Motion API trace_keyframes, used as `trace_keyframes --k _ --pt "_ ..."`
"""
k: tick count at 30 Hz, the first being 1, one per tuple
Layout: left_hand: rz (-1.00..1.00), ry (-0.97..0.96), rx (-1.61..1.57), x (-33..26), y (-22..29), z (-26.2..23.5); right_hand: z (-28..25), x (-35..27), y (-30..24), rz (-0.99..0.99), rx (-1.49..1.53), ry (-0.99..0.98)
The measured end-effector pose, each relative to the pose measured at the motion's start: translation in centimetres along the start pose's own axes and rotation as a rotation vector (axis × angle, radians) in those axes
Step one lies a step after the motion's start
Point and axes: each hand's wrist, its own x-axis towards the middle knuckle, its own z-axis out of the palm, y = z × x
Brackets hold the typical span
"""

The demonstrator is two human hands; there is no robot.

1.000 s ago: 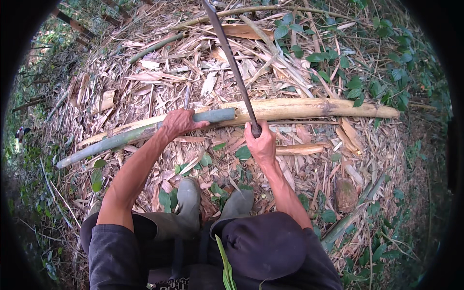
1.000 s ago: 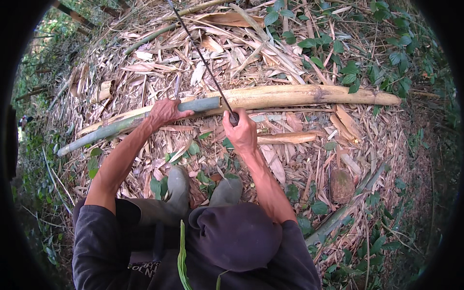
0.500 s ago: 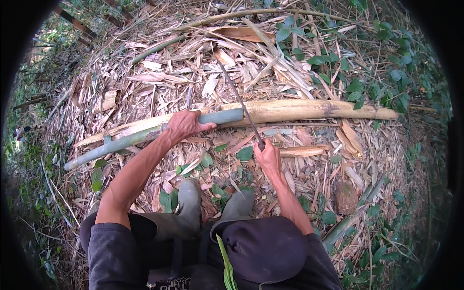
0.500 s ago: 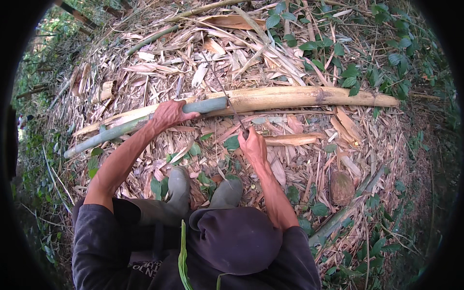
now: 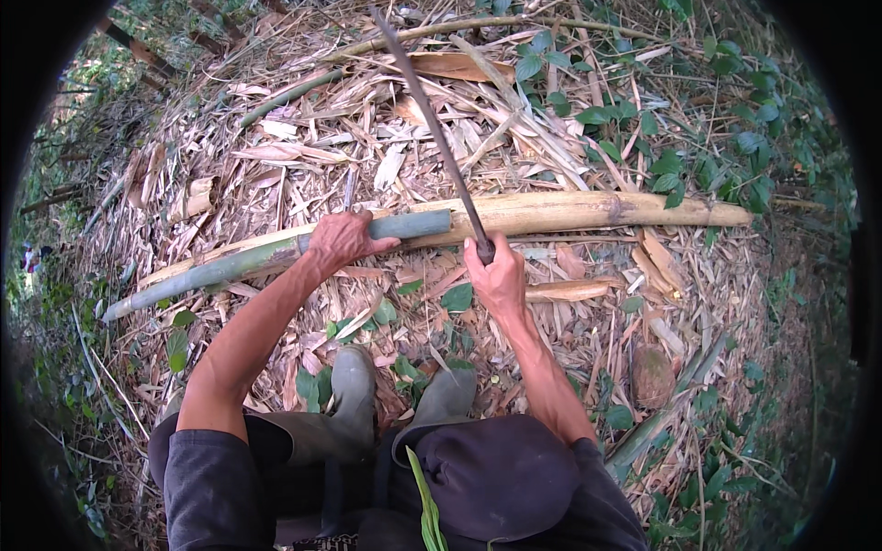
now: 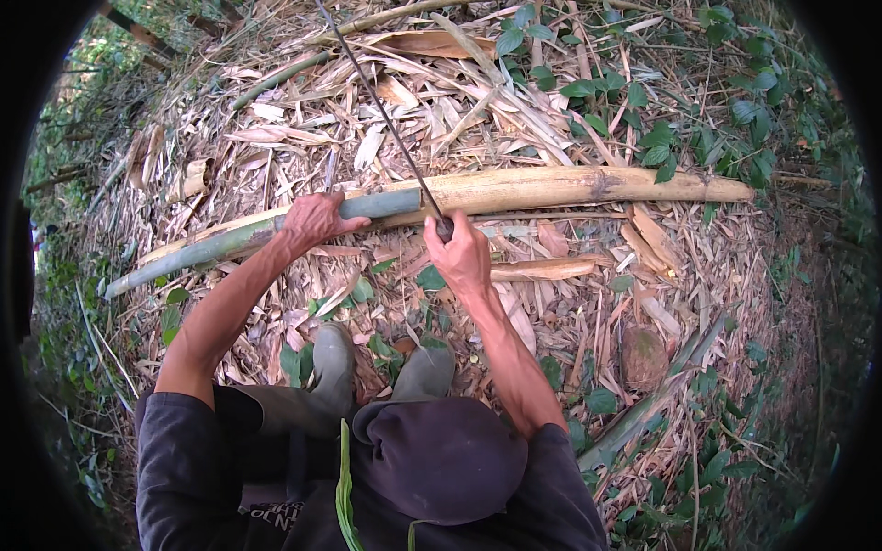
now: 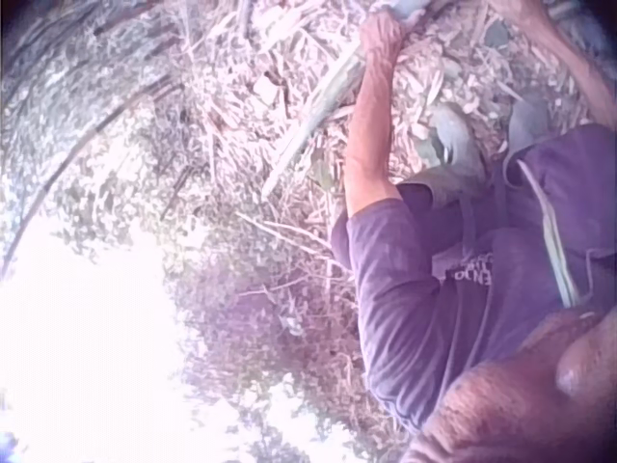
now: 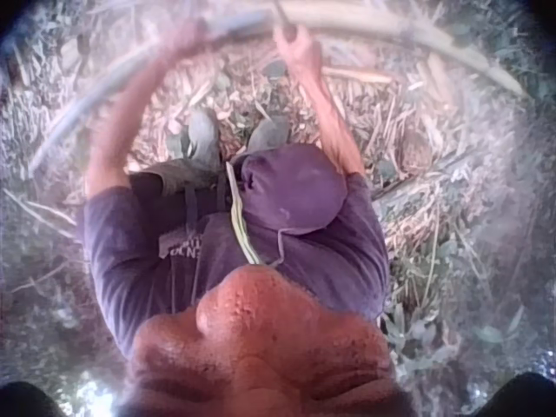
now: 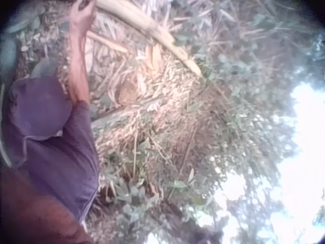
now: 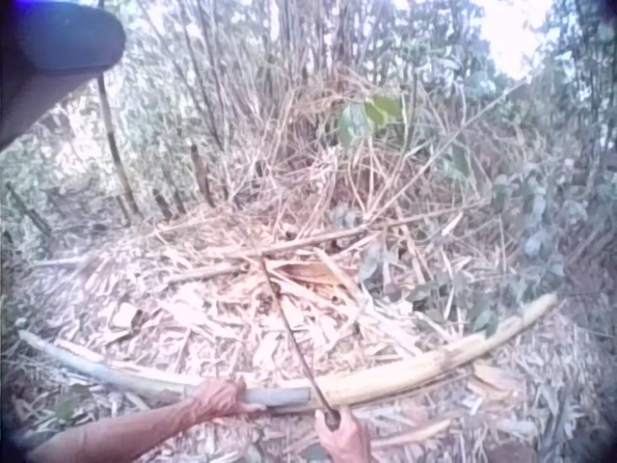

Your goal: The person sits on the forest floor and uses a machete to cut a long green bamboo stalk into smaller sections. They repeatedly strike the bamboo to sever it and then inspect the cut ends.

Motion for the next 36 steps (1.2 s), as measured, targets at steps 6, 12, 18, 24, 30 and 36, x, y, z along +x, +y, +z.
trace_keyframes --k 6,12,18,24,30,36 --pt "-0.004 0.012 0.034 0.2 -0.2 0.6 0.6 -1.9 6.2 0.216 -0.209 -0.236" --pt "-0.059 -0.075 0.012 -1.1 -0.2 -0.8 1.3 -4.6 8.4 0.204 -0.177 -0.212" --pt "-0.007 0.079 0.08 -1.2 -0.9 1.0 0.3 -0.2 -0.4 0.021 0.019 -0.017" --pt "-0.044 -0.045 0.074 -1.2 0.5 -0.5 1.4 -3.1 8.5 0.373 -0.229 -0.329" --pt "-0.025 0.031 0.106 -2.8 -0.5 0.6 0.7 -4.6 5.0 0.237 -0.163 -0.261" --pt "-0.03 0.024 0.058 -1.8 -0.3 0.5 0.3 -1.2 -0.9 0.068 0.141 0.015"
